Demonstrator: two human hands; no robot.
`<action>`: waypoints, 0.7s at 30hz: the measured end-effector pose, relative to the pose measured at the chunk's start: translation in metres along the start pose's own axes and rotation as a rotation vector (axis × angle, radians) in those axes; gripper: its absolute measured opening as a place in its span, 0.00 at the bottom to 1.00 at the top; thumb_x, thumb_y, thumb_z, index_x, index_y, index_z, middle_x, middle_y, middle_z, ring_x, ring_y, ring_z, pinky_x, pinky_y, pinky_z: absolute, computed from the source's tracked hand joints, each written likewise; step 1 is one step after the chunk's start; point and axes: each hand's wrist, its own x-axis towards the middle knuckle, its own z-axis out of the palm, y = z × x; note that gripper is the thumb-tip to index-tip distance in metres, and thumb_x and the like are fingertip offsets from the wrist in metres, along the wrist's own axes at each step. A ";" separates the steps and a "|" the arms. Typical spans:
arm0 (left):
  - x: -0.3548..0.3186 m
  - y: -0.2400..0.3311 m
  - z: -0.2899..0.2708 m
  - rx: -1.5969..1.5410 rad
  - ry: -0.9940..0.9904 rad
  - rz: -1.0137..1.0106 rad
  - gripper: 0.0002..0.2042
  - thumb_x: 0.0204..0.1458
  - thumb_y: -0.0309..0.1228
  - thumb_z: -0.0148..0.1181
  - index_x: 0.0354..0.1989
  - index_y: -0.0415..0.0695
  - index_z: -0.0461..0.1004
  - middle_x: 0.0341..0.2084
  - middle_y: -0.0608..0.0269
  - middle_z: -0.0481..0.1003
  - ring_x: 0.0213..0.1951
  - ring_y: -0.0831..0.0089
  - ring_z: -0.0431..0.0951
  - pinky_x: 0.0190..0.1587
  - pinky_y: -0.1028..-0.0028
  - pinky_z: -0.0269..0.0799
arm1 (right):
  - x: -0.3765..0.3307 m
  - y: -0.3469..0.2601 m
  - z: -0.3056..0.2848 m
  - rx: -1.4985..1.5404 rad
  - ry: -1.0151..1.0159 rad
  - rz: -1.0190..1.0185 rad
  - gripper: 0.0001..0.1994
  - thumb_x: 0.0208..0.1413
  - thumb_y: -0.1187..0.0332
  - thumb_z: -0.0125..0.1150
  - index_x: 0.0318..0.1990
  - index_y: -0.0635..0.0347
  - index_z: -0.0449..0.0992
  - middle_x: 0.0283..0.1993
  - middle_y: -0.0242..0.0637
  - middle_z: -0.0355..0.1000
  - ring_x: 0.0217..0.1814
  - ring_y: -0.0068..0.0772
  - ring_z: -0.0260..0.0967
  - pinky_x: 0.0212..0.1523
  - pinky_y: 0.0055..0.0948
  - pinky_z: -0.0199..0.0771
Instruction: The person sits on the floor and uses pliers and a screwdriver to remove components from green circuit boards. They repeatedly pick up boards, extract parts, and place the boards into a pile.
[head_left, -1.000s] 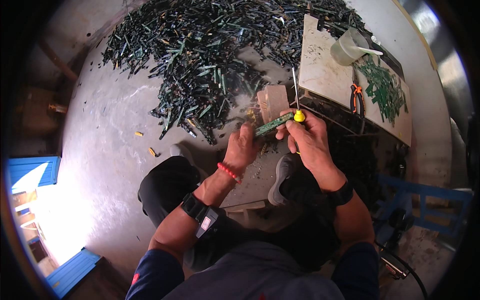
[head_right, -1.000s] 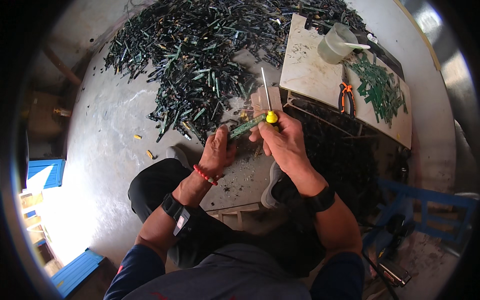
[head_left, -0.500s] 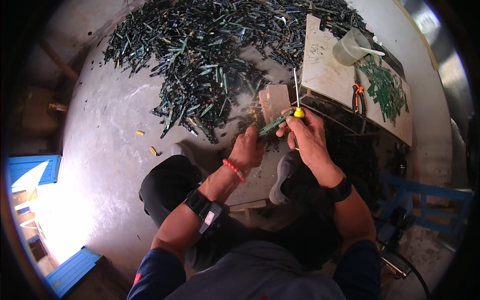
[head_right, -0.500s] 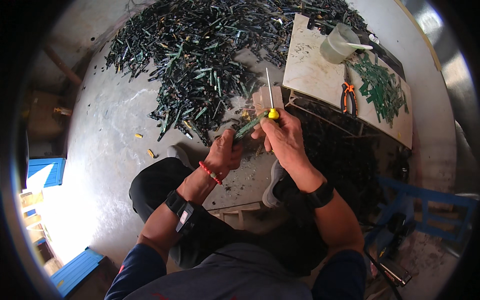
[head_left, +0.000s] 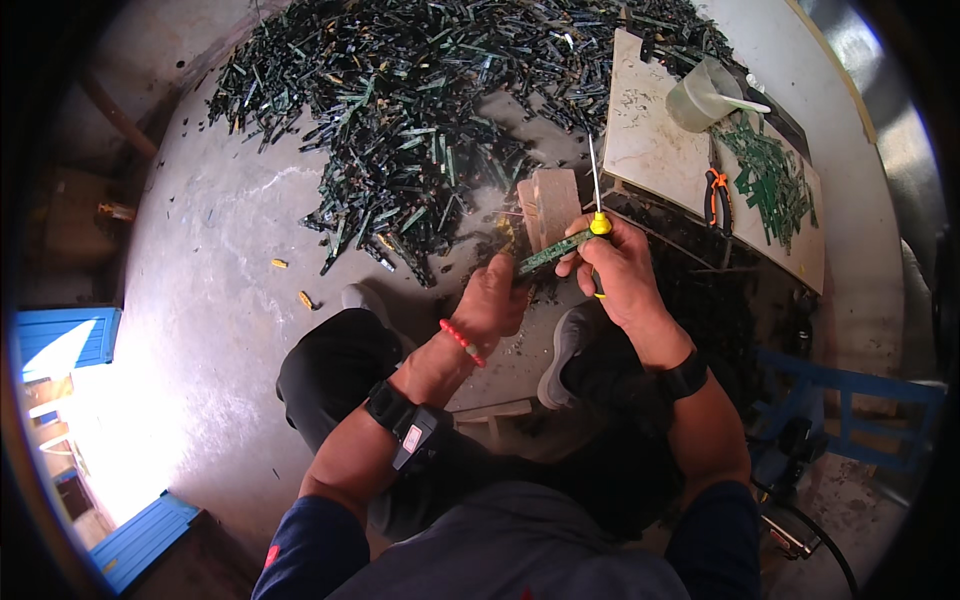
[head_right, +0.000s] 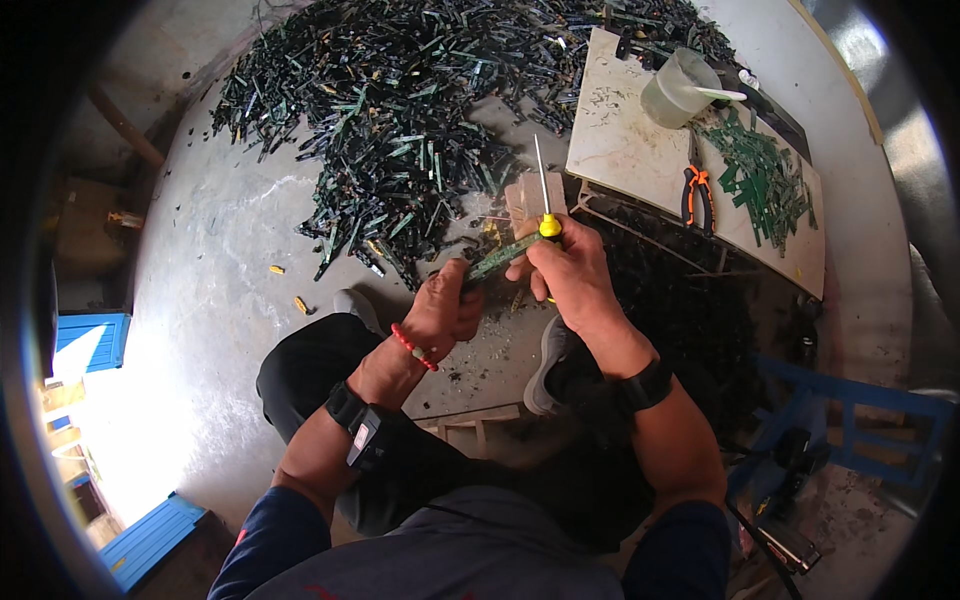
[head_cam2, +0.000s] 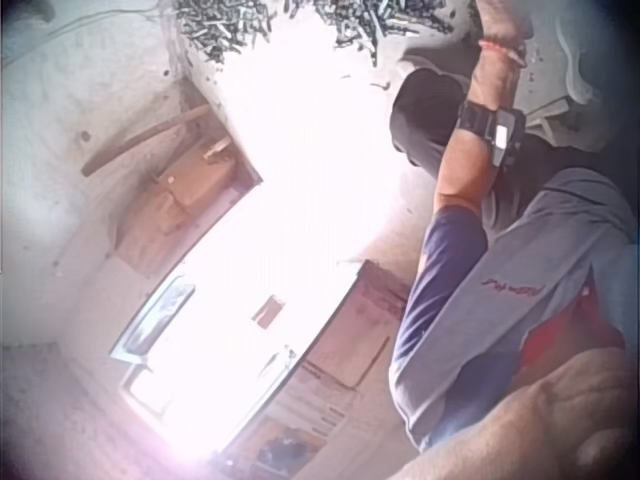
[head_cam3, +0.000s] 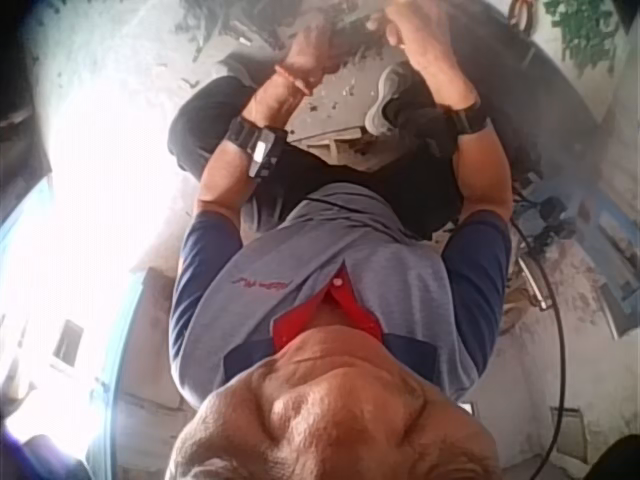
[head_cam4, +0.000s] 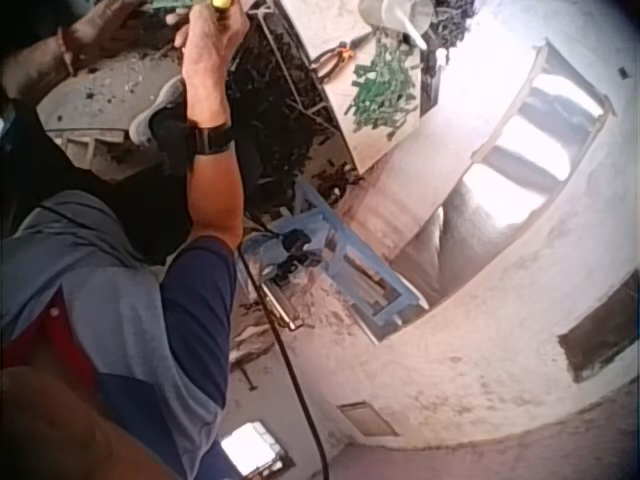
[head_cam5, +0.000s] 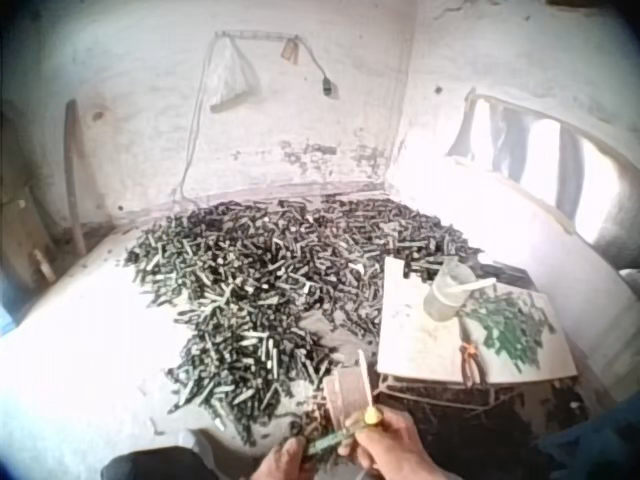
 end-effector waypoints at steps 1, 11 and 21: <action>-0.001 0.000 -0.002 -0.013 -0.039 -0.009 0.20 0.55 0.47 0.40 0.15 0.50 0.54 0.08 0.73 0.51 0.10 0.79 0.45 0.12 0.76 0.40 | 0.000 0.000 0.000 0.033 0.002 0.010 0.08 0.51 0.76 0.47 0.37 0.66 0.70 0.24 0.40 0.73 0.17 0.19 0.65 0.14 0.16 0.59; -0.008 0.008 -0.004 -0.108 -0.084 -0.052 0.21 0.56 0.48 0.35 0.14 0.50 0.52 0.07 0.73 0.47 0.10 0.79 0.42 0.14 0.76 0.41 | -0.010 0.005 0.010 0.445 0.014 0.138 0.09 0.44 0.74 0.48 0.35 0.62 0.70 0.29 0.41 0.70 0.26 0.33 0.70 0.16 0.20 0.59; 0.047 -0.039 -0.047 0.057 -0.280 0.129 0.19 0.58 0.46 0.35 0.17 0.50 0.54 0.11 0.74 0.51 0.12 0.80 0.47 0.15 0.78 0.43 | -0.009 -0.010 0.013 0.252 0.028 0.191 0.07 0.51 0.72 0.50 0.37 0.62 0.71 0.30 0.41 0.73 0.28 0.33 0.73 0.15 0.19 0.59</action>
